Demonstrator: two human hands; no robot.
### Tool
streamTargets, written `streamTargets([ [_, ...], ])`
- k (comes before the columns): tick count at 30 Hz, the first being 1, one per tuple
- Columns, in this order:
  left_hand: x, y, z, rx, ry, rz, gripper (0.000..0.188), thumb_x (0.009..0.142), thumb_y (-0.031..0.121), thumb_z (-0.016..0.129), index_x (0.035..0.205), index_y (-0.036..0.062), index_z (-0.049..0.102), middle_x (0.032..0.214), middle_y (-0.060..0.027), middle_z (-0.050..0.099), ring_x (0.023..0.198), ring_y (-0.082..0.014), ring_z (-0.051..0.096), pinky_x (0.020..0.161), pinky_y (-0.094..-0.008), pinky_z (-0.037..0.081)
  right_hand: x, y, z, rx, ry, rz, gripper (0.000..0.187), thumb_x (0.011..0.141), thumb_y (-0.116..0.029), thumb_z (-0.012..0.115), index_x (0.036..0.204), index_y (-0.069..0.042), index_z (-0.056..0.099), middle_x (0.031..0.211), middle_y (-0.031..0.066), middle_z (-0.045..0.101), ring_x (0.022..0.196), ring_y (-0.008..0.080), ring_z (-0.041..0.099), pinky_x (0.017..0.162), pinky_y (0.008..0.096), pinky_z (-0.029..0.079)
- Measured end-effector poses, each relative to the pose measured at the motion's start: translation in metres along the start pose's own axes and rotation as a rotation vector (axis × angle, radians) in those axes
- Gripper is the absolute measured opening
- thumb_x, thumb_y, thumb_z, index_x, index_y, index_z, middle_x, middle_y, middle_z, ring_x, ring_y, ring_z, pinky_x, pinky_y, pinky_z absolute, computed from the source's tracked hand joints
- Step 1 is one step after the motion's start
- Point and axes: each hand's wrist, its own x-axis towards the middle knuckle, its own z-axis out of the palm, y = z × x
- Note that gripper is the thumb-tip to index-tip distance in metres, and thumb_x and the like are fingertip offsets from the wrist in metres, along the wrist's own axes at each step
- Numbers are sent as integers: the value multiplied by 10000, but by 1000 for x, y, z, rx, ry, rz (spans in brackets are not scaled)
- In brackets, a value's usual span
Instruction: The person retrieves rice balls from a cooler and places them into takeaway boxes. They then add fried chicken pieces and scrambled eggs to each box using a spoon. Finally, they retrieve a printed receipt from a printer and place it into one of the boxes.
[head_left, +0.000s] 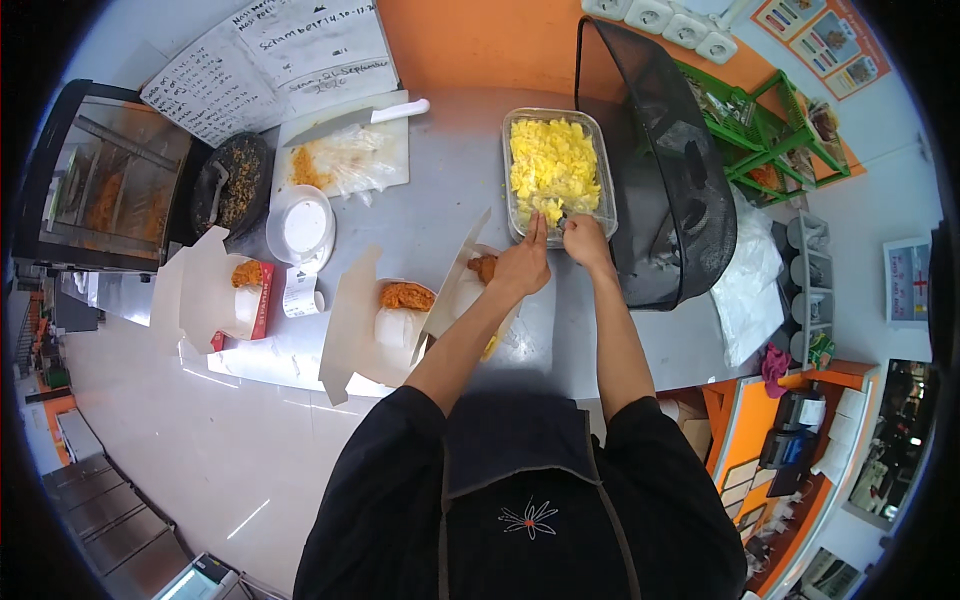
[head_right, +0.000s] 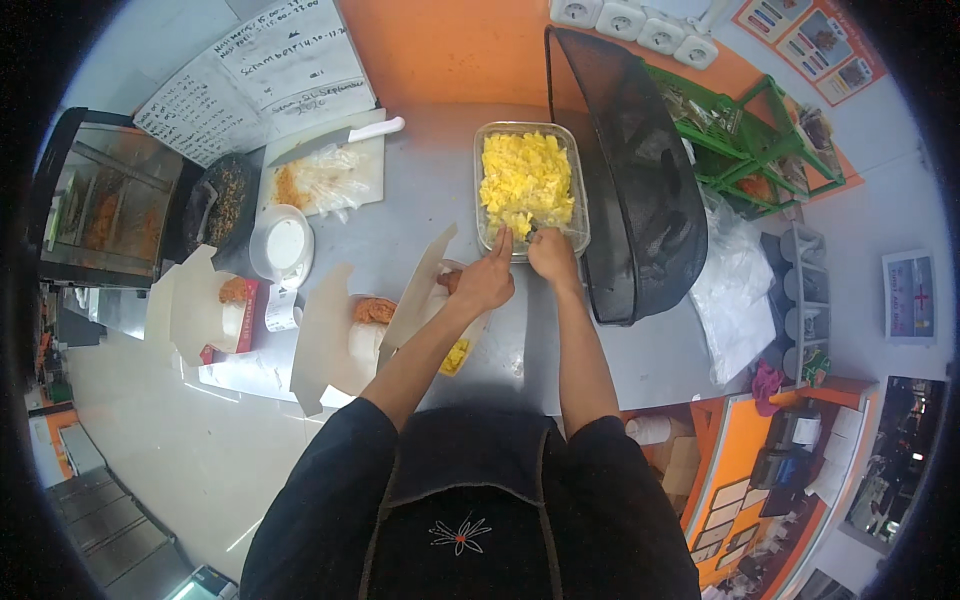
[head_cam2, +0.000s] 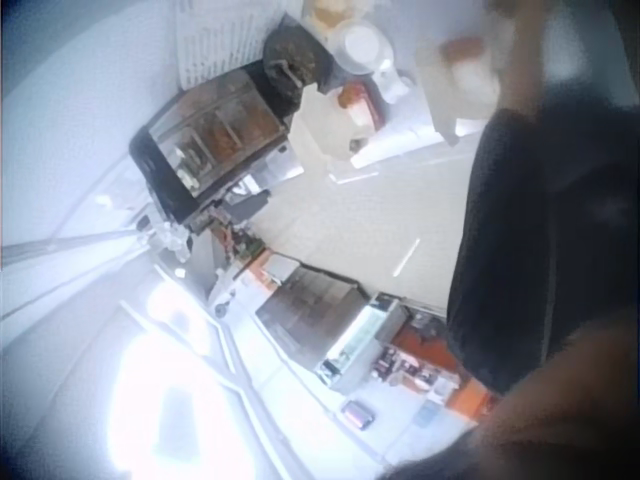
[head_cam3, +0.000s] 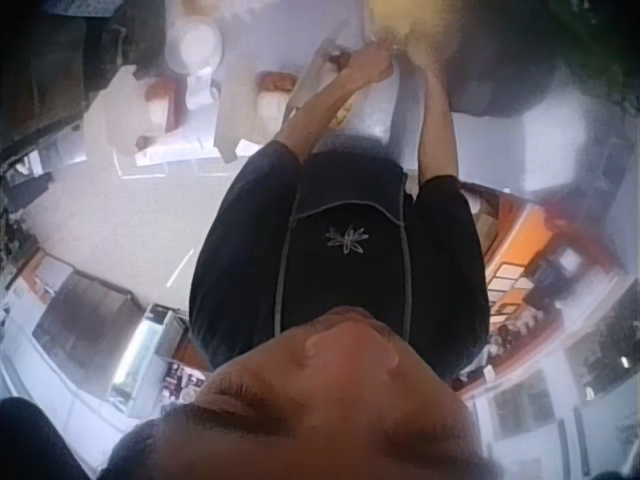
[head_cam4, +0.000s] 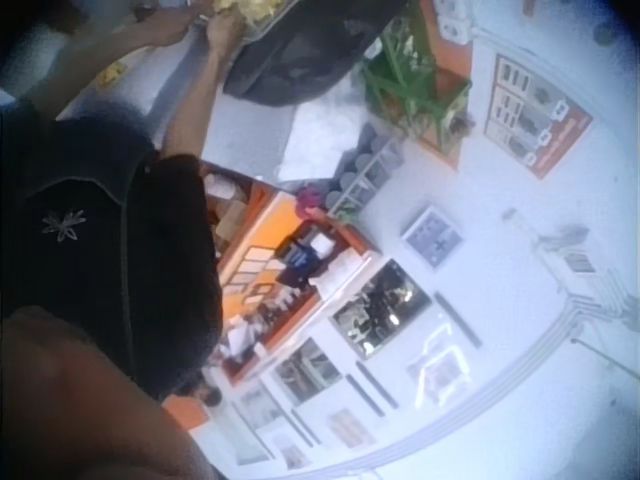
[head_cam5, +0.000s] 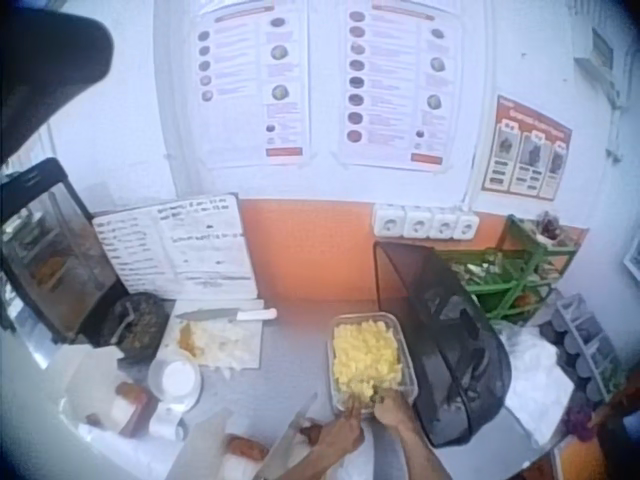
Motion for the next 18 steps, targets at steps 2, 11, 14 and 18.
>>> streamTargets([
  [2,2,-2,2,5,-2,9,757,718,53,467,1376,-71,115,1456,-226,135,913,-385,596,729,-461,505,-1,-1,0,-3,25,-9,216,775,-145,470,813,-6,631,883,244,601,860,407,571,742,461,441],
  [11,9,2,11,17,52,21,823,676,69,521,1391,-48,131,1463,-206,146,899,-367,612,719,-426,521,-10,18,-25,499,-109,447,185,784,-123,539,822,38,622,597,95,546,615,191,551,580,336,428],
  [14,10,6,11,22,56,49,829,673,57,529,1396,-33,132,1464,-204,146,888,-371,615,718,-422,522,-14,17,-25,285,-52,325,208,774,-147,533,849,11,644,687,156,601,687,275,589,631,368,456],
  [18,10,21,0,45,8,48,827,678,47,537,1405,0,145,1468,-199,134,858,-359,628,694,-415,530,-8,20,-13,-44,52,38,228,758,-161,497,827,-7,651,858,220,627,815,375,601,703,433,469],
])
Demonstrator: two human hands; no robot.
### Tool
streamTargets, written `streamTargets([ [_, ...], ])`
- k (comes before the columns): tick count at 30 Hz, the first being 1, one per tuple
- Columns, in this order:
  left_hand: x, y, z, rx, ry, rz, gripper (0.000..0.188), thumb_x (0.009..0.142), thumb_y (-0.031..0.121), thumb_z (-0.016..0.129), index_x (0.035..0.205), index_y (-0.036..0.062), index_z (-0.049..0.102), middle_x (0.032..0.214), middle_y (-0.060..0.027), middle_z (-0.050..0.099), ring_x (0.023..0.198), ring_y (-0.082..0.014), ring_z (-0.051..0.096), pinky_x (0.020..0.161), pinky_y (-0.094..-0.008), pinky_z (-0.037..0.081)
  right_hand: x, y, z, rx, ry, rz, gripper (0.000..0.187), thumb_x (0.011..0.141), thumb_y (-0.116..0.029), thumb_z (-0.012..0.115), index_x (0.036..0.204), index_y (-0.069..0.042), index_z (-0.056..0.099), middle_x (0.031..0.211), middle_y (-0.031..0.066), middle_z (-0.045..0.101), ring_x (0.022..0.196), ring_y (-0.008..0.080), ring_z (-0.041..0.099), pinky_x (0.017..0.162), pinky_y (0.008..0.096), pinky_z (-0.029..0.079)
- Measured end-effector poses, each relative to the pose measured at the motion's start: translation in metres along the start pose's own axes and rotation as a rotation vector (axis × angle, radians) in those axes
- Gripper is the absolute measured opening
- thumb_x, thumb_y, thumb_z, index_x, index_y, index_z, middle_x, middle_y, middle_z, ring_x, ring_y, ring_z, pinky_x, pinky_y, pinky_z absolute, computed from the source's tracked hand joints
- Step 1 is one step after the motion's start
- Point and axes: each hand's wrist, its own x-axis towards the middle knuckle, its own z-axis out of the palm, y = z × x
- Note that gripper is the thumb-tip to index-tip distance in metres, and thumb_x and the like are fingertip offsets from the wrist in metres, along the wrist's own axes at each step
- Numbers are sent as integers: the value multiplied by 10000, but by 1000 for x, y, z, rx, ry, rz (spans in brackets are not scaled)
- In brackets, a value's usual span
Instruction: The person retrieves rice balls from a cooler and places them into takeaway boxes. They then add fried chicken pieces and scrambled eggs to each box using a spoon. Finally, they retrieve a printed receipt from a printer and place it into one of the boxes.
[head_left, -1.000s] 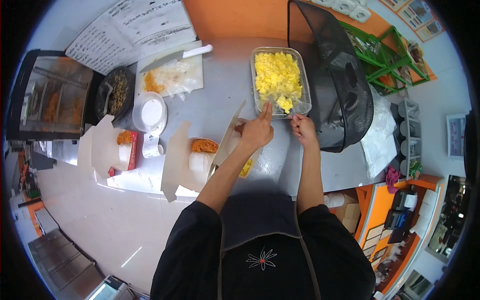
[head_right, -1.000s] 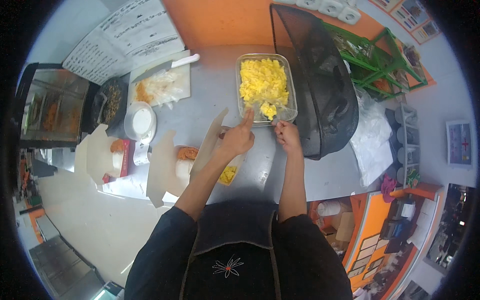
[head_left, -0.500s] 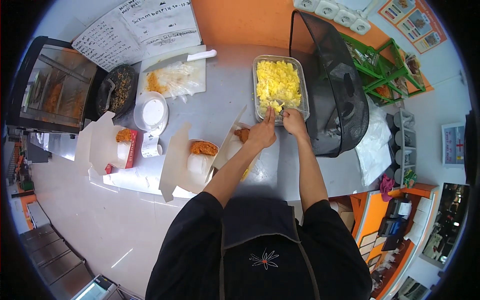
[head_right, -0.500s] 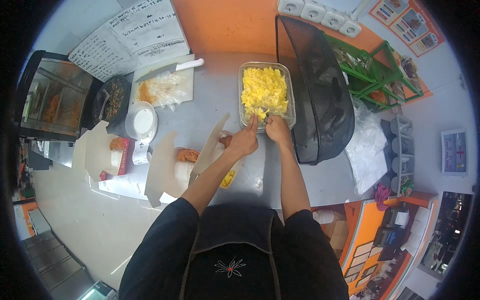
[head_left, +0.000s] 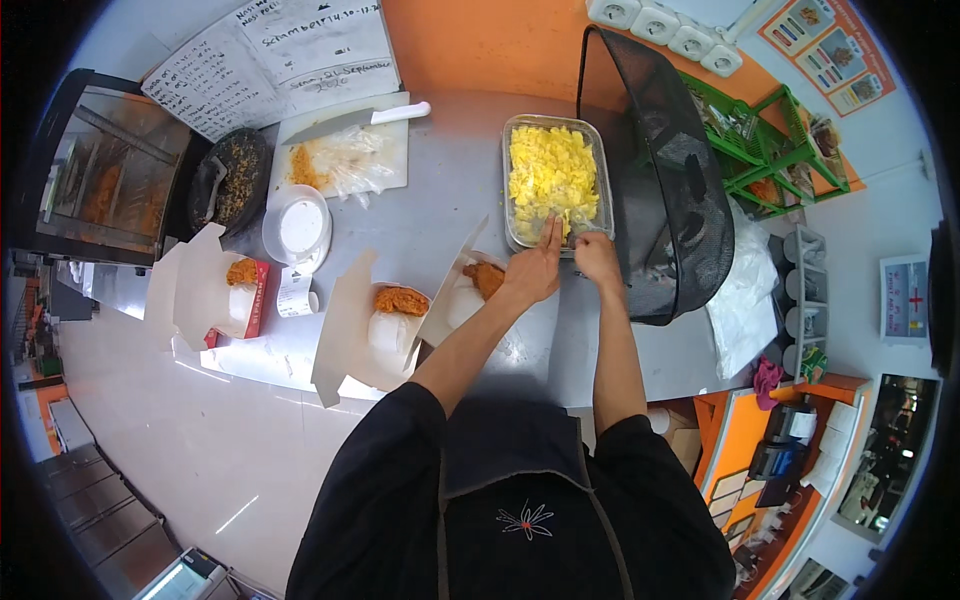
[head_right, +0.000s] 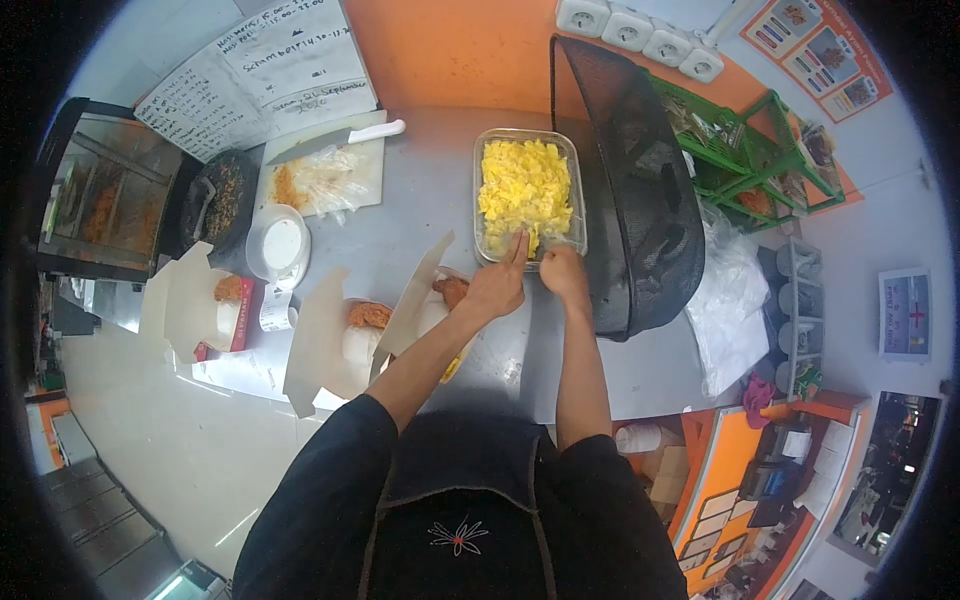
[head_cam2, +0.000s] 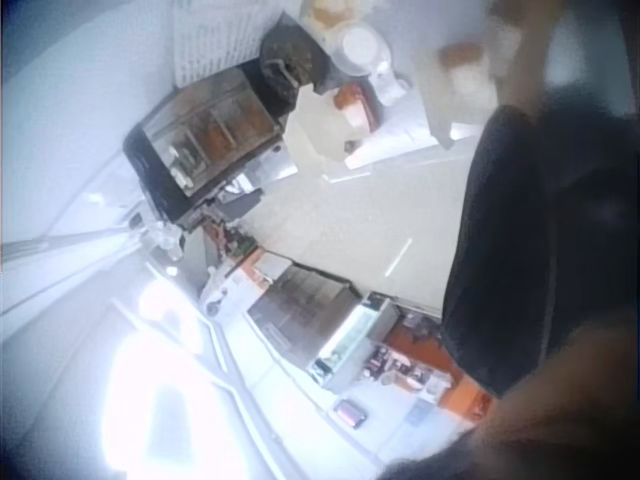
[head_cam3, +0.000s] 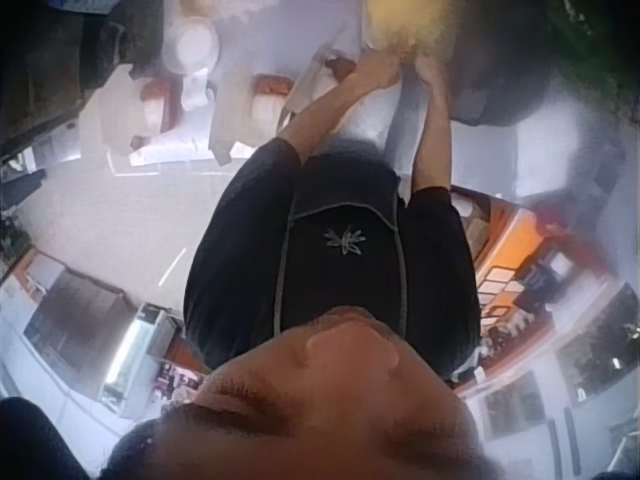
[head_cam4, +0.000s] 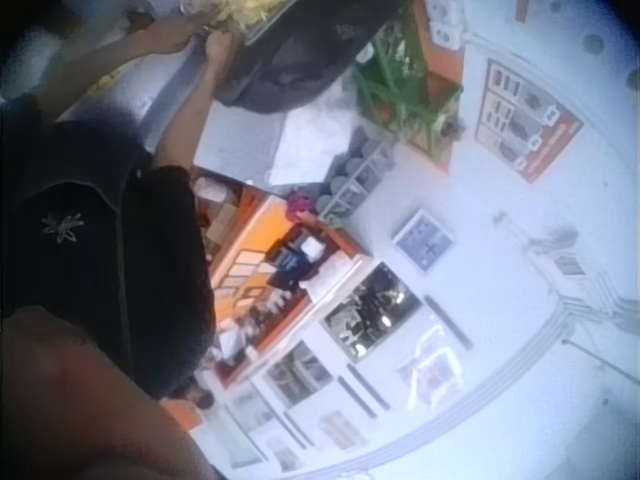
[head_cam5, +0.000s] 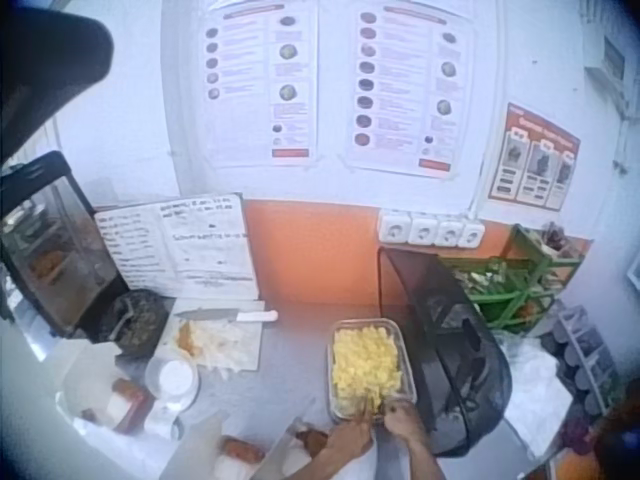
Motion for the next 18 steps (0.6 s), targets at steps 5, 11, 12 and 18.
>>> streamTargets([
  [5,-1,-6,11,93,26,19,817,698,52,519,1424,75,143,1480,-169,115,783,-355,637,644,-432,525,-14,-44,-18,-195,-79,8,224,756,-152,493,849,-8,638,913,225,609,877,362,594,742,444,466],
  [11,0,2,10,190,-9,51,827,703,59,526,1429,68,130,1489,-142,112,768,-293,652,624,-397,530,-4,13,-9,450,-191,209,162,813,-141,541,828,-2,622,627,71,555,518,163,493,458,312,369],
  [12,1,1,9,186,8,59,825,704,59,527,1427,57,130,1488,-139,120,764,-288,652,619,-393,530,-11,1,-17,589,-210,299,161,840,-141,534,824,-5,618,602,31,518,464,107,420,402,264,309],
  [18,11,3,6,216,79,178,807,692,109,574,1400,5,201,1479,-119,186,763,-240,658,588,-349,524,-29,-2,-15,998,-150,493,127,881,-116,512,873,-13,587,536,-26,420,378,36,269,319,209,191],
])
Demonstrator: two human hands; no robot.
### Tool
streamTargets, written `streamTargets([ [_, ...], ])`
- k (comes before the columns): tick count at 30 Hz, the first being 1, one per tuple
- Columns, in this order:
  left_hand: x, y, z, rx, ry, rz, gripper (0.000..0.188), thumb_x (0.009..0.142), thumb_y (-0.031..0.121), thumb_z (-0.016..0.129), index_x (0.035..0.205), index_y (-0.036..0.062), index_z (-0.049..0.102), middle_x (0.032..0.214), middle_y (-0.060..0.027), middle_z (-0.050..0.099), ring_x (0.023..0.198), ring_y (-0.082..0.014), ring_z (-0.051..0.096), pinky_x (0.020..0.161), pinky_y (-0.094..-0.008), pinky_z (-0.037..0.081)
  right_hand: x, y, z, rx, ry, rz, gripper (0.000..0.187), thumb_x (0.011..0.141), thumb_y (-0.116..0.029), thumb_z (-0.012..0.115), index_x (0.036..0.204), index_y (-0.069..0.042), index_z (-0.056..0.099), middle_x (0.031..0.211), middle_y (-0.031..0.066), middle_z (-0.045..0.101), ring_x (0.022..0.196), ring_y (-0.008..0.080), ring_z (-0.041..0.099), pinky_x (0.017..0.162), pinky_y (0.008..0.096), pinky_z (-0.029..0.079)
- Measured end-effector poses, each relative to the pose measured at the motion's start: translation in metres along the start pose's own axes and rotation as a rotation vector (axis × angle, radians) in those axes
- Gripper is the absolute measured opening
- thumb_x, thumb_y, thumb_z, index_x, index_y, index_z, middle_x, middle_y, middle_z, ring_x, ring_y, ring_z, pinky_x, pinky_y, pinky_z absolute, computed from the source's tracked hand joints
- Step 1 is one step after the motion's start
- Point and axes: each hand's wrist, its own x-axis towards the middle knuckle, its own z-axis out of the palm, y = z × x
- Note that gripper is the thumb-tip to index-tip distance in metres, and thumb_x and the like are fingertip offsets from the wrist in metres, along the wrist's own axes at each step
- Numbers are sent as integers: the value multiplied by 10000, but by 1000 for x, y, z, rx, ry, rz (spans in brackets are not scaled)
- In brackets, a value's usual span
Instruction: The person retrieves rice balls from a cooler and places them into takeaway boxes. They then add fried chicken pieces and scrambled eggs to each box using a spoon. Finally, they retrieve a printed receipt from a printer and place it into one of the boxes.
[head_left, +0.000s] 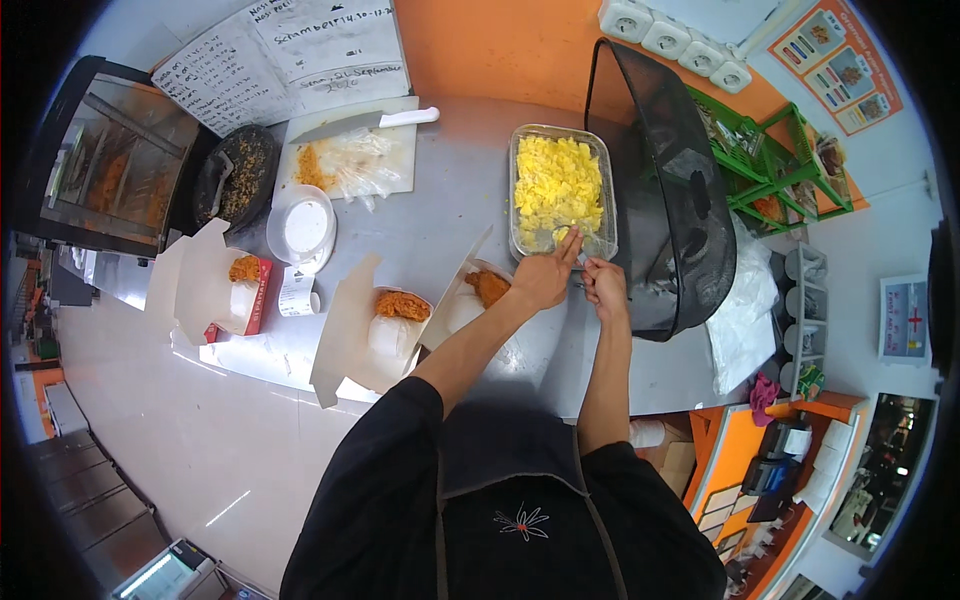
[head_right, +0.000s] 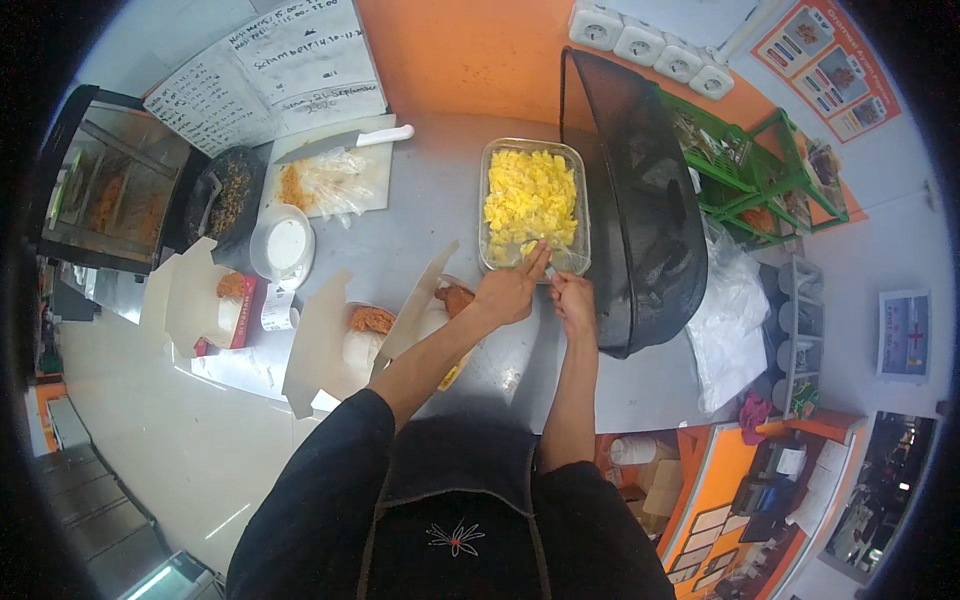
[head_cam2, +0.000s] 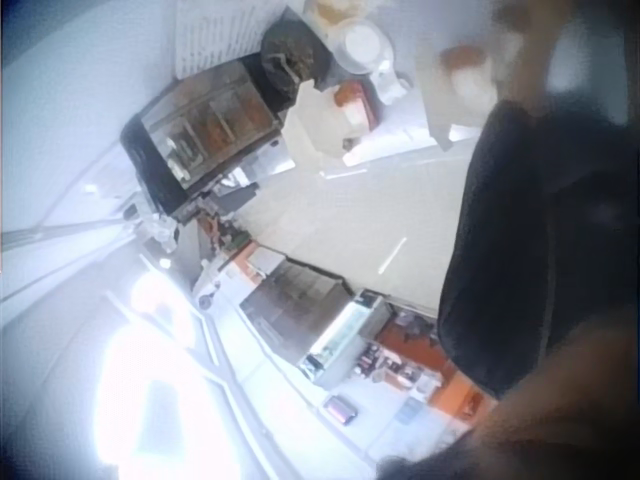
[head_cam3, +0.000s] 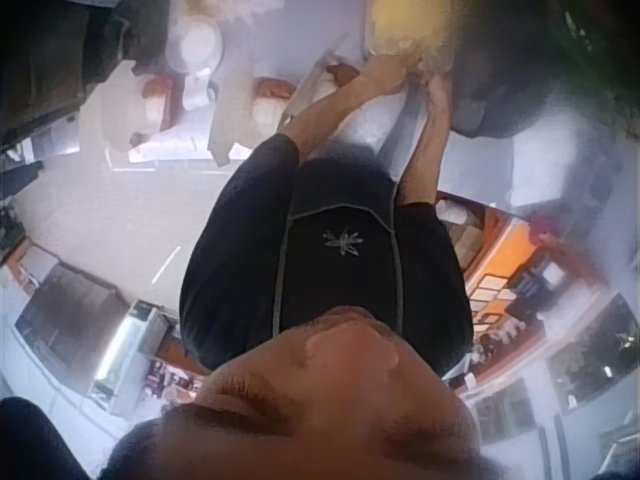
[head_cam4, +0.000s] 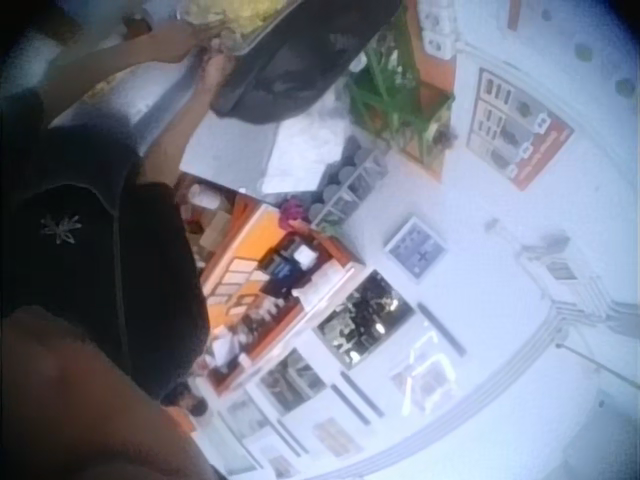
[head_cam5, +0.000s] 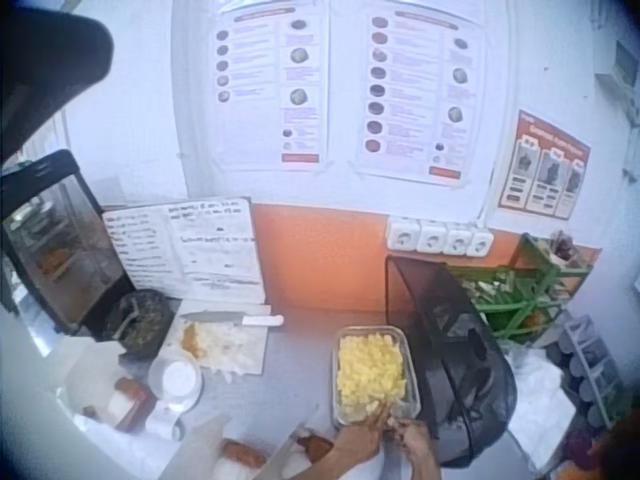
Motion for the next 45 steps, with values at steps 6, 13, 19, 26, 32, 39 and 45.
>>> streamTargets([
  [6,-6,2,-8,12,73,87,799,674,107,585,1386,-4,239,1466,-132,220,727,-244,655,553,-345,513,-25,1,8,98,89,-58,102,872,-82,494,848,-10,563,538,-20,400,373,43,271,309,217,190],
  [13,-43,19,-67,-107,119,-25,819,653,36,573,1392,-1,220,1457,-132,241,736,-271,642,545,-346,503,-29,3,-13,138,-39,-113,171,870,-101,539,971,26,591,572,-29,405,409,31,282,347,191,202],
  [19,-217,-4,-131,-769,731,-323,542,715,-79,485,1243,45,480,1225,-154,535,978,-241,607,708,-300,511,-109,-50,47,10,-330,-97,190,885,-112,532,984,43,580,571,-24,410,415,25,284,364,183,200],
  [26,-365,-38,-41,-1566,573,-1295,354,857,144,559,1153,5,423,931,-149,600,718,-186,604,664,-290,505,-189,-13,158,-33,-720,185,196,896,-145,525,980,26,572,575,-26,414,419,20,281,368,182,201],
  [32,-356,-94,14,-1702,513,-1097,618,850,181,588,1310,10,212,1051,-203,539,837,-267,621,736,-364,538,-216,103,193,-507,-583,-208,212,898,-130,496,1045,6,565,612,47,444,484,133,424,453,272,376],
  [39,-367,-103,10,-1666,319,-901,767,833,185,623,1376,78,92,1028,-173,544,859,-232,606,700,-329,531,-210,172,194,-1412,-310,-802,484,767,13,467,1248,-28,460,899,156,476,808,328,545,664,410,482],
  [45,-447,-151,-18,-1081,-323,-380,601,876,285,560,1365,46,307,1208,-155,510,1081,-240,528,875,-351,458,-215,174,203,-1398,-259,-811,492,771,21,472,1260,-36,463,887,149,463,795,314,534,693,393,471],
])
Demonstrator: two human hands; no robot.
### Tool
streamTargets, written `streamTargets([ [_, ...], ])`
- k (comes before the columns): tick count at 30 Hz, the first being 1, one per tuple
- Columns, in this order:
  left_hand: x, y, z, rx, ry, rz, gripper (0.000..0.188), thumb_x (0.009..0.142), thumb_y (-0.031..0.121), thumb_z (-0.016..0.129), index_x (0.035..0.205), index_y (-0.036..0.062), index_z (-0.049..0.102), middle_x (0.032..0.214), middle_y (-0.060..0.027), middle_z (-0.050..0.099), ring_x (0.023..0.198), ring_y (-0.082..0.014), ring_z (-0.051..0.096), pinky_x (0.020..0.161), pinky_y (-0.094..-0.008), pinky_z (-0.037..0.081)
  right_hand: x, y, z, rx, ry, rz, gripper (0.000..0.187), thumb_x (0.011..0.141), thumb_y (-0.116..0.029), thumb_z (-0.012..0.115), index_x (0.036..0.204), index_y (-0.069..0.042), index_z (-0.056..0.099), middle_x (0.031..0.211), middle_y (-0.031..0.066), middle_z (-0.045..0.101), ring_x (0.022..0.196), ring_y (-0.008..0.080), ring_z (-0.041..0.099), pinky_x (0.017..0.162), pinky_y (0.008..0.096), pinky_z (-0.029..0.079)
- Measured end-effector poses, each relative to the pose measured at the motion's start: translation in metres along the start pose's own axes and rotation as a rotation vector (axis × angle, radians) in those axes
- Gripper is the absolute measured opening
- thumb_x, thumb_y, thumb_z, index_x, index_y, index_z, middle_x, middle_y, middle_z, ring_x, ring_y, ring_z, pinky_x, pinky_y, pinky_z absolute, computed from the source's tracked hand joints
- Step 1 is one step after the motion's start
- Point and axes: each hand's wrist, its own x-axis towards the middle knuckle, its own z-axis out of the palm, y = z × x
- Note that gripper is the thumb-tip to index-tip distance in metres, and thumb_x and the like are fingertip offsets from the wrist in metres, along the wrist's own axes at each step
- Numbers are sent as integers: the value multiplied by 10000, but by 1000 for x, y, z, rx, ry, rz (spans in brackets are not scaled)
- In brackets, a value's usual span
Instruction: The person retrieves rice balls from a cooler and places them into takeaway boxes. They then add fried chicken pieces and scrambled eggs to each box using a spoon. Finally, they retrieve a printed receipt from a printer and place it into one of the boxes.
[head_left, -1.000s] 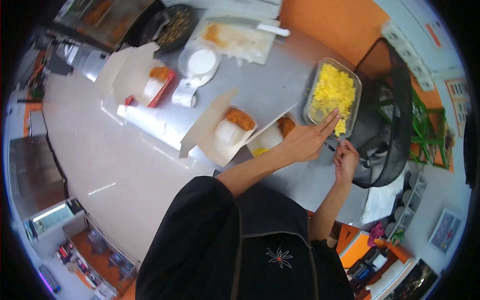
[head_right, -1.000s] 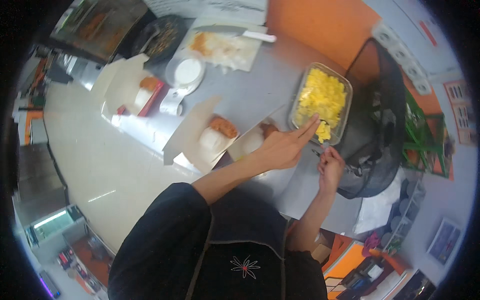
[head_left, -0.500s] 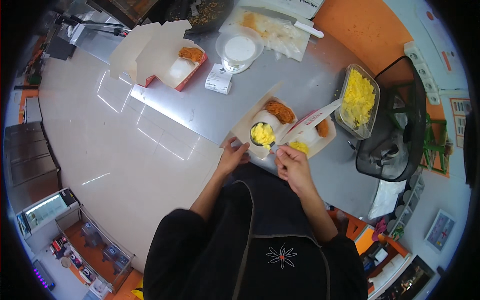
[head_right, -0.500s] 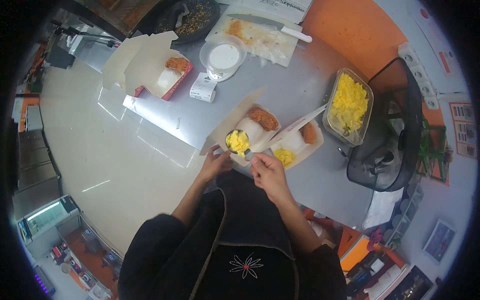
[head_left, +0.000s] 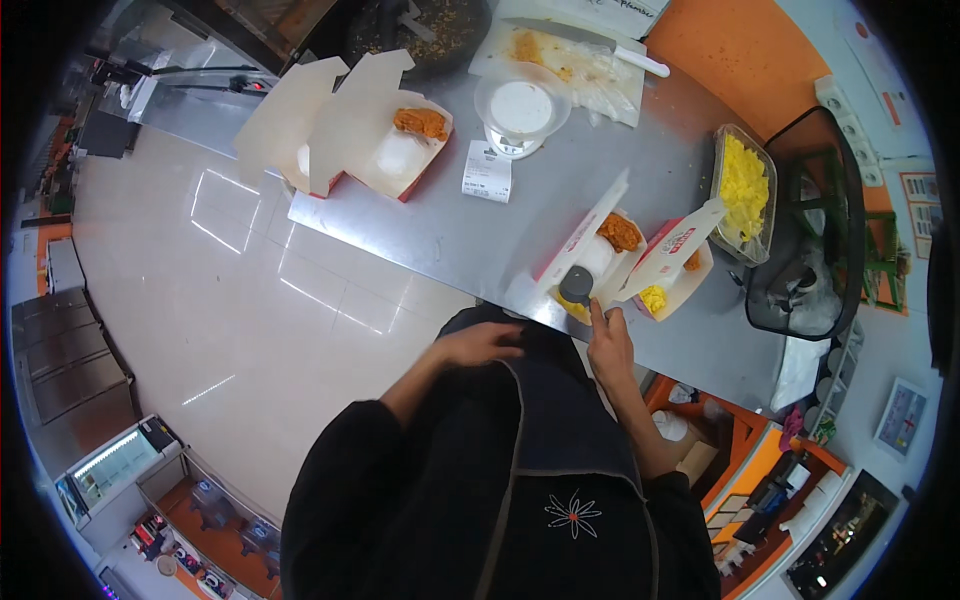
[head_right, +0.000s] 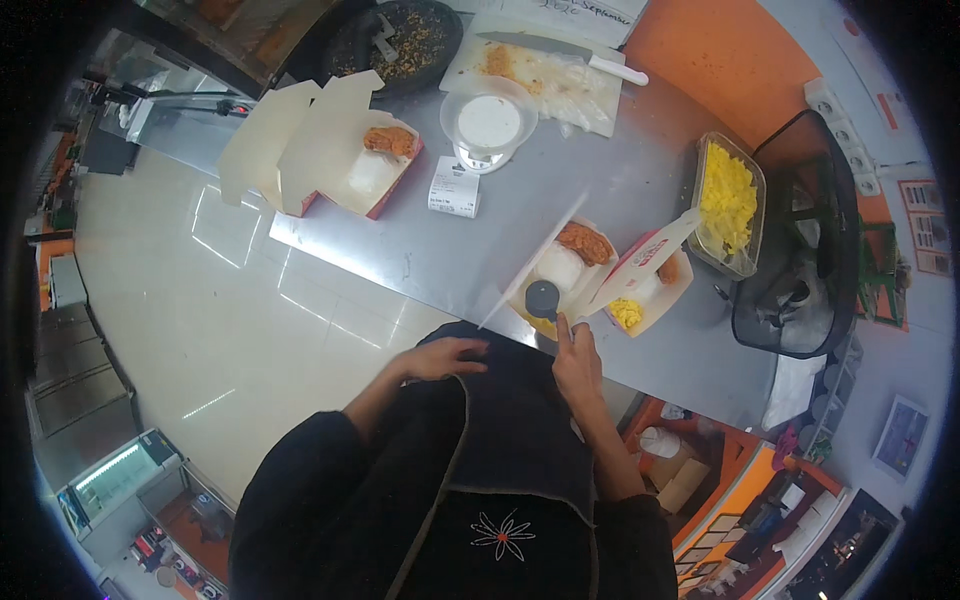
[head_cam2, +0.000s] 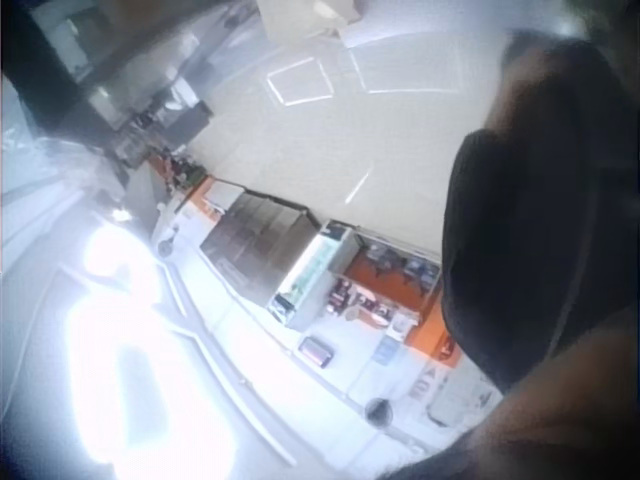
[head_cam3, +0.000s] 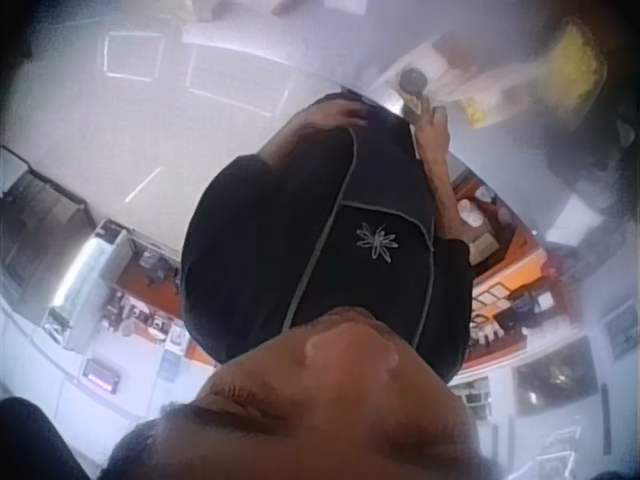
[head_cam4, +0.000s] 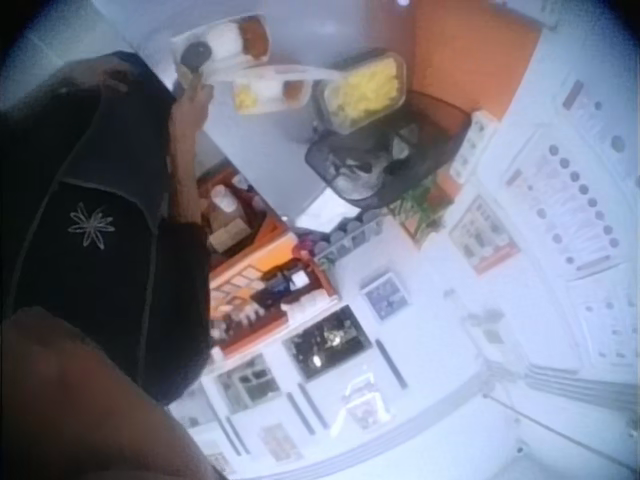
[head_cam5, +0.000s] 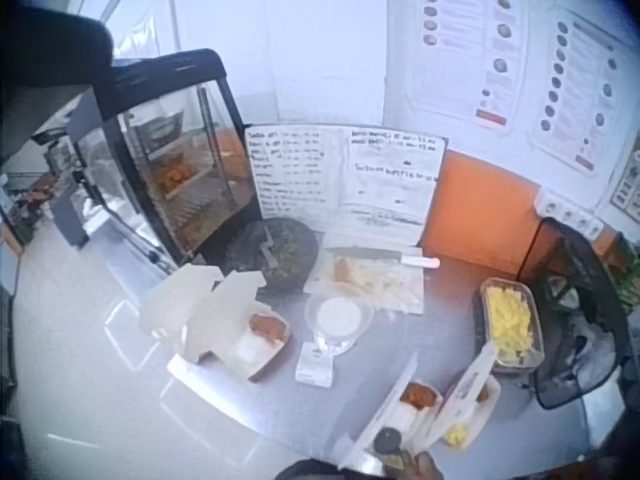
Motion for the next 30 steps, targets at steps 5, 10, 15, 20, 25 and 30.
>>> streamTargets([
  [5,-39,-22,-111,-656,935,5,496,864,381,538,1203,36,430,1006,-95,561,820,-205,606,685,-347,511,1,0,-10,270,11,72,378,794,14,492,1168,-8,542,835,142,462,737,301,522,650,377,449],
  [10,0,-33,-187,-701,1395,-143,757,819,281,634,1367,75,154,992,-130,533,662,-187,588,506,-289,497,6,-5,-79,836,152,238,269,900,-100,505,1137,16,554,674,31,449,558,129,440,489,252,359],
  [15,-1,-48,-177,-638,1392,15,708,821,64,503,1389,55,81,964,-147,496,694,-206,600,597,-326,532,26,51,-166,938,495,438,309,918,-183,523,1138,32,549,635,-19,458,518,47,405,444,220,335],
  [20,1,-31,-134,-660,1332,-15,702,806,46,504,1385,66,108,1068,-165,440,697,-202,573,641,-327,534,78,219,-161,-297,297,459,240,864,-161,514,1026,-33,638,871,141,632,845,211,628,664,381,507],
  [25,14,-13,-91,-699,1340,-74,709,801,24,506,1383,66,105,1146,-181,382,725,-217,570,678,-351,539,137,215,-135,-613,-111,573,217,825,-119,523,967,-41,667,1080,166,586,964,274,610,759,373,524],
  [30,17,9,-59,-727,1325,-152,682,834,76,536,1382,65,130,1199,-174,370,858,-244,563,760,-384,519,144,228,-129,-795,-170,297,243,809,-112,534,995,4,639,999,148,569,902,269,608,678,316,548],
])
